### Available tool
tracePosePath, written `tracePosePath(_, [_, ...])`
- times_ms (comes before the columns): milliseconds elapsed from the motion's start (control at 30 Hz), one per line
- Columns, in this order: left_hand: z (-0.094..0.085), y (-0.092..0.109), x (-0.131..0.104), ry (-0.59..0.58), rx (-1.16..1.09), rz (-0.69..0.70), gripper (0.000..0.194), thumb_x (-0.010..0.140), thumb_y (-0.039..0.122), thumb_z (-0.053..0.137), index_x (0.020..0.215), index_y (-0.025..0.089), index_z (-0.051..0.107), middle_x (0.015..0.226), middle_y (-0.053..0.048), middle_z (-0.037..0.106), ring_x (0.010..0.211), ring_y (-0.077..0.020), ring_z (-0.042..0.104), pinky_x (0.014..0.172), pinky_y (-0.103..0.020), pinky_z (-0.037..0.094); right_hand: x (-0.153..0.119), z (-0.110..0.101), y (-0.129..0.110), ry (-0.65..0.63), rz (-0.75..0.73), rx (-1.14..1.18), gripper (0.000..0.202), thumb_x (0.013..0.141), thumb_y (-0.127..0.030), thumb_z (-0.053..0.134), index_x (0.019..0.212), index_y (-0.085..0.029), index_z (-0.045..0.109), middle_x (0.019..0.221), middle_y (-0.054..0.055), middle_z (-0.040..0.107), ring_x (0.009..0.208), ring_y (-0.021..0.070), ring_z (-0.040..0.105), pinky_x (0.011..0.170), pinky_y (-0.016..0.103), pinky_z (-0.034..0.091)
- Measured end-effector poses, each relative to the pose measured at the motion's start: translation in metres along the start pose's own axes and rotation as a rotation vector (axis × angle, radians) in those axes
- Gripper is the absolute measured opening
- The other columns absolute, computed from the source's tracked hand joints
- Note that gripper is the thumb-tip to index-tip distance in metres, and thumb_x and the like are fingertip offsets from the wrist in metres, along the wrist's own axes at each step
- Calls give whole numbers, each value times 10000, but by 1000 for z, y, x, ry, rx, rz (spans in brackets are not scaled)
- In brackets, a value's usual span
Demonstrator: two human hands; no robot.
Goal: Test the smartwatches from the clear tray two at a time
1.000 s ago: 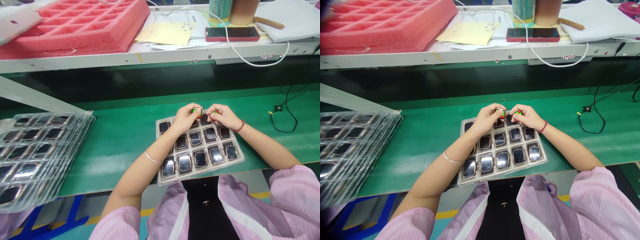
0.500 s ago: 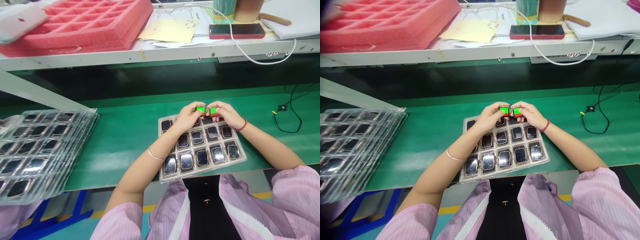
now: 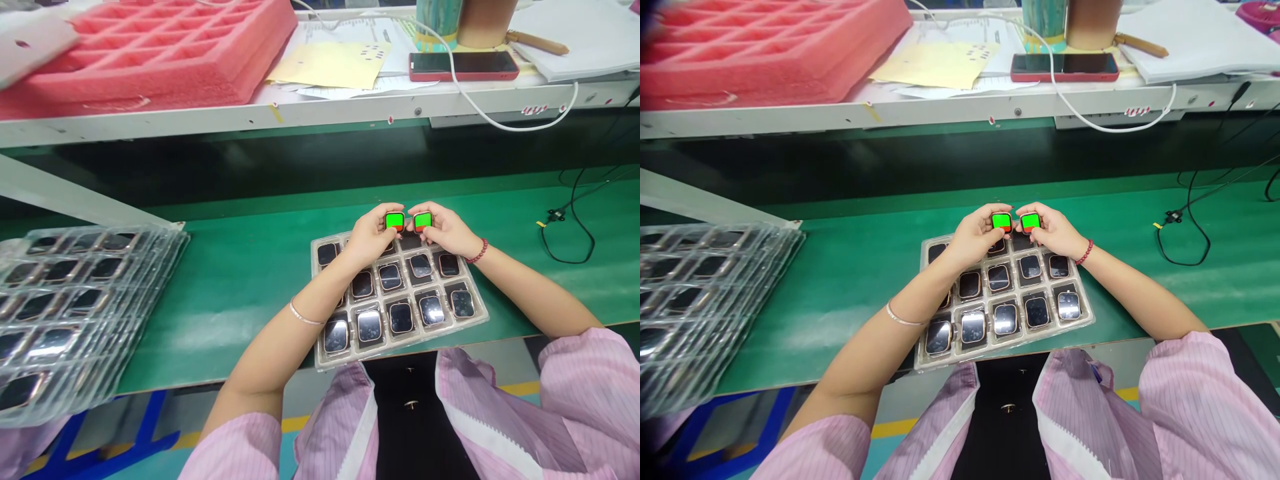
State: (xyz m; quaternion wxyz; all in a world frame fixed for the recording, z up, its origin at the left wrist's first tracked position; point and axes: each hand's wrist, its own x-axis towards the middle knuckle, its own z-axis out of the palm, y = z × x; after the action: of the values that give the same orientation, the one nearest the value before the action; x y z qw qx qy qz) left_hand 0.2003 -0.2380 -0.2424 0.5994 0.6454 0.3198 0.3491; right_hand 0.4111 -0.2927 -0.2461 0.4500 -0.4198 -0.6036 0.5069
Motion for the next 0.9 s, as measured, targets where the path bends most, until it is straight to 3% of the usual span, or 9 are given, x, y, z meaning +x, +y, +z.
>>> tracePosePath(300, [-1,2,-2,15,109,36,458,738,103,658,1191,172,662,1022,-39,735,899,-168,689,826,-303,525,0,2,-2,-16,-105,-99,355,811,-188,652,1152,-185,554,907,17,702,826,160,683,766,302,541])
tracePosePath(500, [0,3,-2,-2,99,37,463,725,112,640,1184,171,645,977,-34,730,904,-176,691,858,-324,520,-1,1,-3,-19,-107,-104,339,806,-160,643,1132,-195,557,903,16,694,828,160,675,715,280,533])
tracePosePath(733, [-2,0,-1,6,114,60,532,709,126,667,1237,172,622,1097,-68,721,982,-193,684,881,-328,525,0,-1,-1,-7,-3,10,507,747,-123,610,1244,-209,555,1090,53,722,764,136,678,580,229,528])
tracePosePath(900, [-3,-1,-1,2,122,70,517,717,130,668,1229,180,629,1102,-65,724,969,-187,689,879,-327,536,-1,1,-3,-7,-5,13,394,777,-145,639,1165,-187,588,968,27,732,689,108,648,624,236,547])
